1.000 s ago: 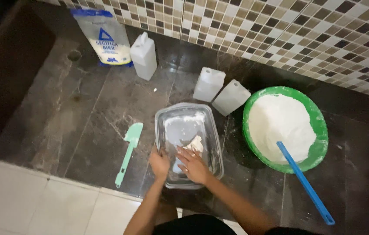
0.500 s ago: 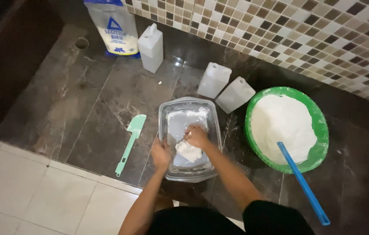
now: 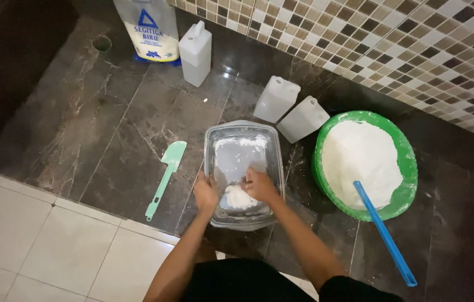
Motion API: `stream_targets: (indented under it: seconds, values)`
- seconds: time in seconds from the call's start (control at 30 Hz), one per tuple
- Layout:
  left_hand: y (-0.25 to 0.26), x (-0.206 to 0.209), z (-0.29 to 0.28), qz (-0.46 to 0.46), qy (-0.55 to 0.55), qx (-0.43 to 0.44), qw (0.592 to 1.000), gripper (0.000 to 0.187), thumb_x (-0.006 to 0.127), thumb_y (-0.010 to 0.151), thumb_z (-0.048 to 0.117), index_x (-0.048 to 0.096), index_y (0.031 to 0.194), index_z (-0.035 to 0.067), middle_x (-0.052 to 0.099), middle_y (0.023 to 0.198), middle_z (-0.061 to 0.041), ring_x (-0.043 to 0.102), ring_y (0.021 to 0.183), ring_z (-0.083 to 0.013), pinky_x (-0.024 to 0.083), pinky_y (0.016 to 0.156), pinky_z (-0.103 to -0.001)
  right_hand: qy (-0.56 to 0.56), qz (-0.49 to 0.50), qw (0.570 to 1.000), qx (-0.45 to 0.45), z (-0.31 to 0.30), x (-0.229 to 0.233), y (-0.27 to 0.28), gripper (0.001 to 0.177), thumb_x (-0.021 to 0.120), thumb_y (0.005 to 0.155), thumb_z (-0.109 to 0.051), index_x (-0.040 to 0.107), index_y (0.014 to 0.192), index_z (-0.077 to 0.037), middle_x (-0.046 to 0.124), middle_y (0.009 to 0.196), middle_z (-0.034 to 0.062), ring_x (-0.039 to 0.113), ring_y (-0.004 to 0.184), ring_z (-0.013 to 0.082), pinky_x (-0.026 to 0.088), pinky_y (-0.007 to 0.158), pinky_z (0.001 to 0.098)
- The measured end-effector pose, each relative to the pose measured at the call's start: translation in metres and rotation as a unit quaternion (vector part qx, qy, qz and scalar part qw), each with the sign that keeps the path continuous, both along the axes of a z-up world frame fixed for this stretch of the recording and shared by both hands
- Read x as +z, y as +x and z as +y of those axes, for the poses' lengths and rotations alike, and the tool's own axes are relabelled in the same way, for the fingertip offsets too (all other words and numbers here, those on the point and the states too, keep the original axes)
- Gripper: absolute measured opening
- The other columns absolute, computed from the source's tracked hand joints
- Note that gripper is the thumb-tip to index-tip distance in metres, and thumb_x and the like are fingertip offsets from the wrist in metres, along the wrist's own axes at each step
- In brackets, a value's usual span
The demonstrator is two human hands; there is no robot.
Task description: Kneading a small portion of dough in a rectangular tray and using a spatula to scrape the sides.
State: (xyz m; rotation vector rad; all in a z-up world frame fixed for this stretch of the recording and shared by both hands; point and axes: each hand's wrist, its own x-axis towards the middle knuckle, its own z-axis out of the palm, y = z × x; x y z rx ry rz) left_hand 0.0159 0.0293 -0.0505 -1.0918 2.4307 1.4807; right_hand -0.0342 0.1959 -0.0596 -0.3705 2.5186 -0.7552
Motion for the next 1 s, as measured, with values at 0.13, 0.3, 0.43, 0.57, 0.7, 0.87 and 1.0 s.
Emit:
stream_targets:
  seconds: [0.13,0.3,0.43,0.57,0.7,0.87,1.0]
  values:
    - [0.004,0.003,0.002,0.006,-0.002,-0.003,1.0,0.018,0.042,0.089,0.015,0.049,0.088,-0.002,0.054,0.069,-0.017,0.058,0.063,-0.0273,0.045,0.056,-0.035,0.054,0.216,0.96,0.171,-0.024,0.023,0.026,0.036,0.054,0.071,-0.041,0.058,0.096,-0.015,0.059,0.09,0.0129,0.058,0.082,0.035,0.042,0.075,0.0455]
    - [0.003,0.013,0.002,-0.013,-0.001,-0.002,1.0,0.018,0.041,0.09,0.017,0.049,0.09,0.0,0.05,0.069,-0.013,0.047,0.063,-0.0165,0.04,0.056,-0.029,0.083,0.279,0.929,0.228,-0.032,0.002,0.039,0.045,0.052,0.068,-0.05,0.06,0.095,-0.015,0.058,0.097,0.0088,0.056,0.09,0.03,0.035,0.086,0.0497]
    - [0.002,0.009,0.003,-0.039,-0.027,-0.046,0.998,0.017,0.04,0.089,0.019,0.046,0.089,0.004,0.056,0.076,-0.017,0.059,0.074,-0.0295,0.047,0.064,-0.038,0.151,0.27,0.925,0.221,-0.035,-0.042,0.037,0.048,0.05,0.067,-0.051,0.058,0.097,-0.014,0.055,0.091,0.005,0.057,0.078,0.0248,0.036,0.072,0.0374]
    - [0.009,0.02,0.005,-0.069,-0.047,-0.079,0.993,0.015,0.038,0.089,0.017,0.046,0.089,0.005,0.057,0.076,-0.016,0.061,0.074,-0.0286,0.048,0.063,-0.038,0.165,0.238,0.919,0.268,-0.048,-0.039,0.023,0.055,0.054,0.056,-0.058,0.062,0.088,-0.014,0.055,0.081,0.0045,0.057,0.071,0.0236,0.036,0.07,0.0366]
    - [0.0,0.015,0.001,-0.071,-0.027,-0.076,0.994,0.017,0.037,0.089,0.021,0.045,0.088,0.006,0.058,0.074,-0.017,0.061,0.074,-0.031,0.046,0.063,-0.04,0.177,0.241,0.909,0.291,-0.063,-0.046,-0.007,0.056,0.053,0.05,-0.061,0.067,0.083,-0.017,0.064,0.079,0.0,0.061,0.073,0.023,0.037,0.077,0.0357]
    - [0.009,0.007,0.004,-0.068,-0.01,-0.049,0.996,0.018,0.037,0.089,0.015,0.049,0.088,0.002,0.059,0.074,-0.018,0.062,0.073,-0.0297,0.048,0.062,-0.037,0.18,0.119,0.955,0.204,-0.066,-0.049,-0.004,0.032,0.051,0.071,-0.038,0.065,0.065,-0.01,0.063,0.059,0.0089,0.064,0.059,0.0269,0.048,0.053,0.0354]
    - [-0.01,-0.002,-0.002,-0.039,0.011,-0.027,0.999,0.02,0.037,0.089,0.017,0.05,0.091,0.002,0.059,0.077,-0.018,0.061,0.077,-0.0298,0.047,0.062,-0.038,0.001,0.188,0.982,-0.024,-0.046,-0.003,-0.03,0.024,0.058,0.072,-0.03,0.062,0.077,-0.007,0.062,0.07,0.0128,0.061,0.071,0.0325,0.046,0.065,0.0403]
